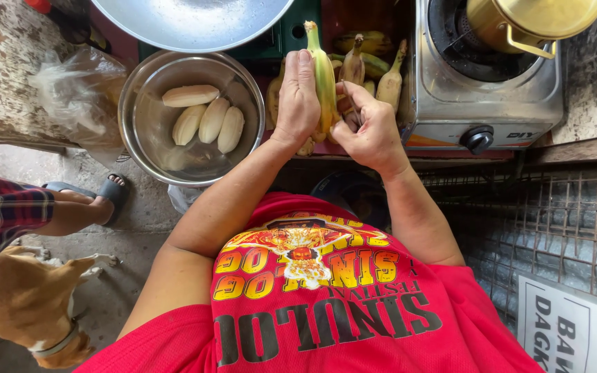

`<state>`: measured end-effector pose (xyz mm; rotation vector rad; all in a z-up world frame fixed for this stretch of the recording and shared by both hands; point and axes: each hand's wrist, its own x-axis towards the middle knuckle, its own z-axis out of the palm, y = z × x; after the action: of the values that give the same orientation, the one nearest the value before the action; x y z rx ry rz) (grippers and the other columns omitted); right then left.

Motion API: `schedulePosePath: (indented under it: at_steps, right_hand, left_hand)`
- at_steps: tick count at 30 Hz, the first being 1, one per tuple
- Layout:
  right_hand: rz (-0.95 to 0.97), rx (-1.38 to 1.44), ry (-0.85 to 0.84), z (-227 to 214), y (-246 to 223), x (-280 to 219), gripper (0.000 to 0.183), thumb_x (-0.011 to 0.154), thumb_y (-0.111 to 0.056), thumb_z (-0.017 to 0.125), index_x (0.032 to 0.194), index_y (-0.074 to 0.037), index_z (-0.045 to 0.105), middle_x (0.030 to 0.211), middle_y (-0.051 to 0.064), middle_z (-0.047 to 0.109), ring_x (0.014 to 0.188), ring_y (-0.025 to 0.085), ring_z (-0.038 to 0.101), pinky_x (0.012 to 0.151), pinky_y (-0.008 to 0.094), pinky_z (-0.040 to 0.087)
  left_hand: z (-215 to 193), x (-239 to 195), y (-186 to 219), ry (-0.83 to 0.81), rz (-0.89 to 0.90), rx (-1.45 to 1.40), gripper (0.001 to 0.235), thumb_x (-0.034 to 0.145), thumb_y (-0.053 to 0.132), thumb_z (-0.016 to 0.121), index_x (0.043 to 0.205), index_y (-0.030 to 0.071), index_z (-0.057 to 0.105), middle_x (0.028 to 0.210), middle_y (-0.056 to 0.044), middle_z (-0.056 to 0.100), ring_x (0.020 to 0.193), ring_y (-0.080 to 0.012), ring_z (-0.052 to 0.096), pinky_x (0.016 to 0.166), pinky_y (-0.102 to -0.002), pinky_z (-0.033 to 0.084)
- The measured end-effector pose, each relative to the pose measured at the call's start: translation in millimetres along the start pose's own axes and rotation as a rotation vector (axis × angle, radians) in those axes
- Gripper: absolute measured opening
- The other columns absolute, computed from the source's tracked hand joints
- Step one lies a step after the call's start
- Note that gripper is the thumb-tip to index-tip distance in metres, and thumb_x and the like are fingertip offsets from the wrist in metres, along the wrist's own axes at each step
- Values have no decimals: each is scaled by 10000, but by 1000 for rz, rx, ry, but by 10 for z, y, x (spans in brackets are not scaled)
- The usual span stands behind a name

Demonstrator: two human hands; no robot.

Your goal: The person is peeling several bananas one by one, sometimes using a knife to help, and placing the peeled fruit into a metal bowl.

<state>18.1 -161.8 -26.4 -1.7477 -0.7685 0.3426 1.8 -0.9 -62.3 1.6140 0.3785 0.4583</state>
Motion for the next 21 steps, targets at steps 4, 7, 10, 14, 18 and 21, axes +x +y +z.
schedulePosePath:
  at_steps: [4,7,10,14,18,21]
  right_hand:
    - [-56,-142,78,-88,62,63,494,924,54,540,1403,45,660,1140,128,745,941,111,692,701,191,542]
    - [-84,-152,13,-244,76,99,478,913,48,534,1366,96,681,1118,146,778,1017,172,743,919,247,616]
    - [-108,-109,-97,-215,-187,121,516,868,25,617,1369,141,655,1358,216,737,1270,227,693,1156,304,525]
    - [-85,-85,-79,-153,-315,122,574,857,19,597,1421,125,613,1336,197,739,1236,211,705,1101,283,575]
    - [-68,0,-225,-272,-192,145,725,912,-5,732,1569,85,440,1423,169,640,1280,202,644,1139,287,521]
    - [-61,93,-328,-353,-14,147,830,938,18,800,1629,96,346,1610,212,529,1465,250,546,1266,335,444]
  left_hand:
    - [-63,-15,63,-38,32,62,405,1111,530,275,985,189,454,827,42,515,761,-152,523,730,-391,471]
    - [-35,-104,71,-53,45,38,396,1119,517,275,1025,181,461,882,1,552,814,-177,554,773,-407,483]
    - [-15,-62,73,-53,-10,50,409,1096,553,279,1049,200,480,899,4,588,843,-191,595,807,-419,502]
    - [5,-125,166,-72,-3,95,453,1078,589,292,1141,187,492,879,-33,647,831,-234,659,795,-445,513]
    - [-22,-121,107,-116,37,110,440,1090,572,293,1122,183,496,860,-24,640,795,-220,651,745,-431,519]
    - [-53,-119,122,-160,37,92,437,1097,564,280,1085,180,488,911,-27,622,837,-209,624,783,-420,508]
